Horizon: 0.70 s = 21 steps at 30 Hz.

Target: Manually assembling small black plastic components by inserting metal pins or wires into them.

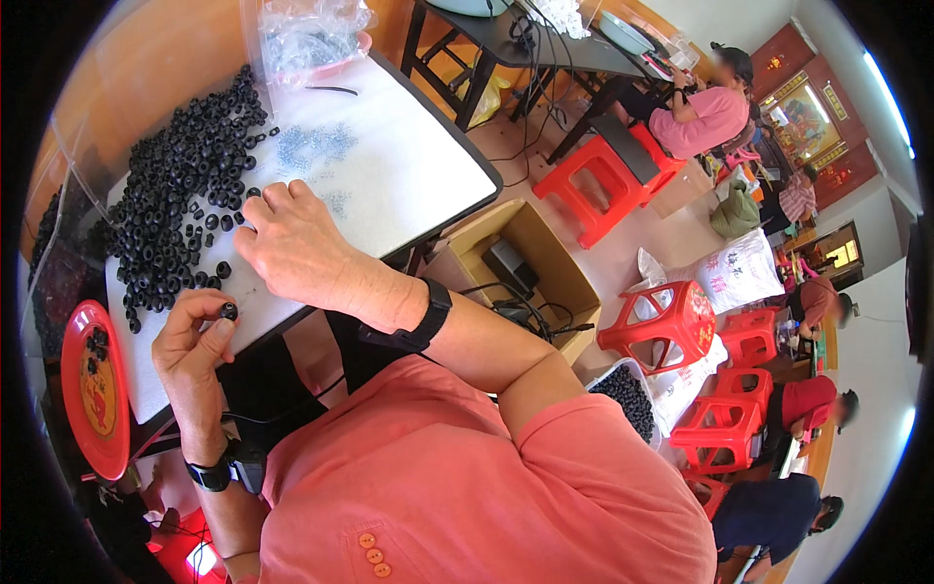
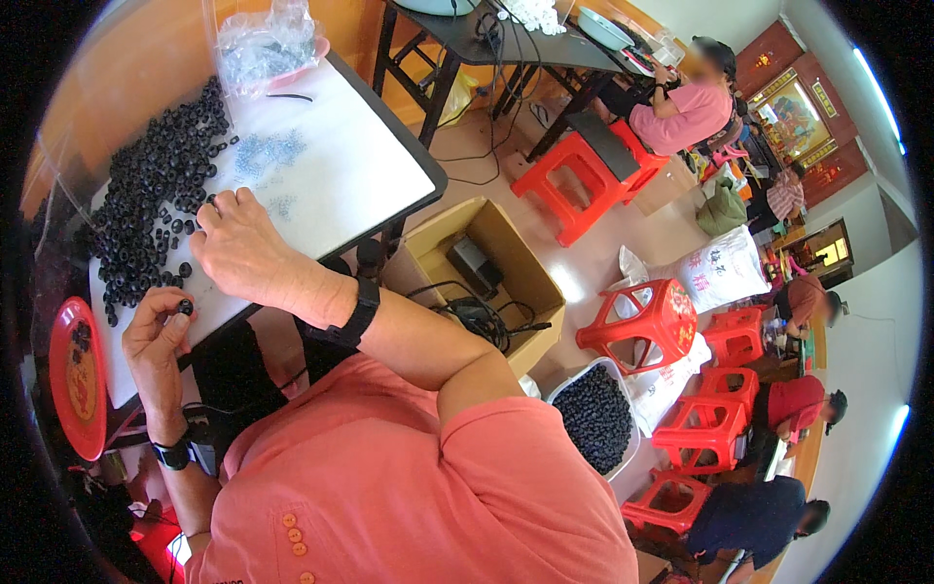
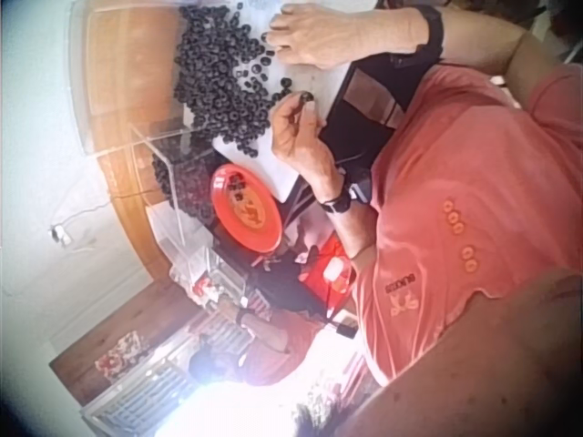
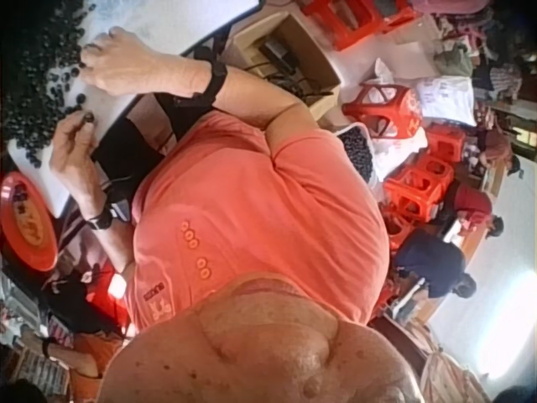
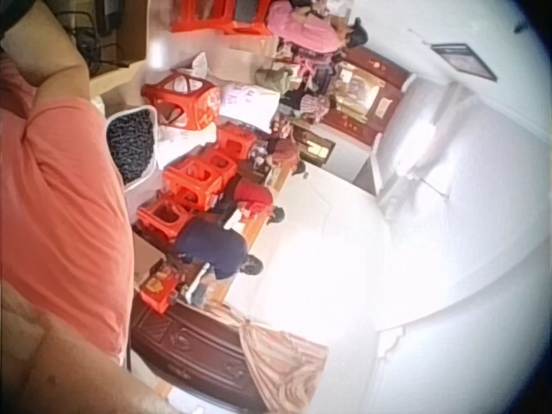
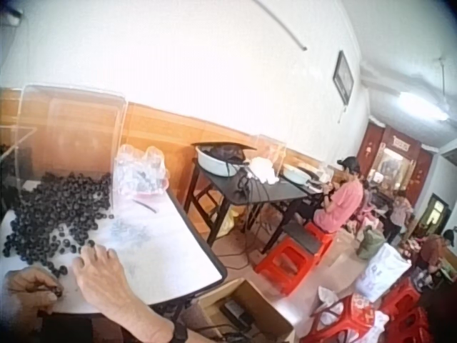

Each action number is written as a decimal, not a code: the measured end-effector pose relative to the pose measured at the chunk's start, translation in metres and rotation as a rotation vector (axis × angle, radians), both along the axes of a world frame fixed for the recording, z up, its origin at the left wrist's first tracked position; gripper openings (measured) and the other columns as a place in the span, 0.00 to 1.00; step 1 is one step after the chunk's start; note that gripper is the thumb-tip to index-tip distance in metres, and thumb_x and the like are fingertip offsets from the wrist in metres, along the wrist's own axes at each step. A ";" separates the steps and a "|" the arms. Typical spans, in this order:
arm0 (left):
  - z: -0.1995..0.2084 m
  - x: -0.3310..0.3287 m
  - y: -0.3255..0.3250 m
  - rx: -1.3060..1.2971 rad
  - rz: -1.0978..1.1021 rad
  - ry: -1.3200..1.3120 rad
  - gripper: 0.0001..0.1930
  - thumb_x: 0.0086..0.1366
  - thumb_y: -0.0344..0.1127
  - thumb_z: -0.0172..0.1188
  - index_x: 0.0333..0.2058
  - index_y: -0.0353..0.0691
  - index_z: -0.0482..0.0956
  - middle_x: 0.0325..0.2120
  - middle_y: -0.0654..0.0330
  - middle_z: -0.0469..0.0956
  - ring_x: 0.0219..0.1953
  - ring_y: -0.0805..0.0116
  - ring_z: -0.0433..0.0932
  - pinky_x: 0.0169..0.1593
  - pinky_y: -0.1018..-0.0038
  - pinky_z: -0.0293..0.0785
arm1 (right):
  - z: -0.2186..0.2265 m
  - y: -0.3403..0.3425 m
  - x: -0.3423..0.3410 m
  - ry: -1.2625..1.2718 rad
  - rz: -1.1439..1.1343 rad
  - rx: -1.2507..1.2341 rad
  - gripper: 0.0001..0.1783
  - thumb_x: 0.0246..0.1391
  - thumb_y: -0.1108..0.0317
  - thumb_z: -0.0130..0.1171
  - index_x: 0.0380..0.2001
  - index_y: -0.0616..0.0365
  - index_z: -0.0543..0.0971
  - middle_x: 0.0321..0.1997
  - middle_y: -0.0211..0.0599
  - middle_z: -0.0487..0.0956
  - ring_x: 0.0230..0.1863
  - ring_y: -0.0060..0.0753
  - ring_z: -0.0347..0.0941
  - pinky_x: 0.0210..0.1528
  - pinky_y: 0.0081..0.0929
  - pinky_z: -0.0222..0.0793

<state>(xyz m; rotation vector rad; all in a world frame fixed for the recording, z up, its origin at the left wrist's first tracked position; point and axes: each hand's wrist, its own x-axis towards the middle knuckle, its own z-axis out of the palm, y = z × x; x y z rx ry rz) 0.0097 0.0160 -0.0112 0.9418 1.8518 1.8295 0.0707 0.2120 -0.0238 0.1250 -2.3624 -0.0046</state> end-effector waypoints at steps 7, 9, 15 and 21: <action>-0.002 -0.002 0.001 -0.016 0.008 -0.034 0.05 0.60 0.22 0.58 0.36 0.33 0.78 0.37 0.61 0.75 0.27 0.81 0.67 0.25 0.86 0.62 | -0.001 0.001 0.003 0.021 -0.001 -0.047 0.05 0.42 0.69 0.58 0.26 0.56 0.78 0.32 0.38 0.73 0.37 0.41 0.69 0.40 0.37 0.63; -0.002 -0.003 0.001 -0.028 0.015 -0.051 0.05 0.60 0.22 0.58 0.36 0.33 0.78 0.37 0.61 0.75 0.27 0.81 0.67 0.25 0.86 0.62 | 0.000 0.001 0.004 0.046 0.000 -0.056 0.06 0.41 0.69 0.58 0.26 0.56 0.77 0.32 0.38 0.73 0.36 0.40 0.70 0.38 0.37 0.64; -0.002 -0.001 0.001 0.007 0.011 -0.035 0.05 0.60 0.22 0.58 0.35 0.33 0.78 0.37 0.61 0.75 0.26 0.81 0.67 0.25 0.86 0.61 | 0.001 0.002 0.005 0.117 0.065 -0.136 0.10 0.38 0.71 0.59 0.28 0.56 0.72 0.27 0.35 0.73 0.27 0.38 0.73 0.28 0.34 0.66; -0.003 -0.002 0.003 0.006 -0.001 -0.034 0.04 0.60 0.23 0.59 0.35 0.34 0.77 0.36 0.62 0.75 0.25 0.81 0.66 0.25 0.86 0.60 | -0.002 0.002 0.005 0.055 0.039 -0.104 0.09 0.39 0.70 0.59 0.27 0.56 0.72 0.26 0.36 0.74 0.26 0.39 0.73 0.29 0.35 0.66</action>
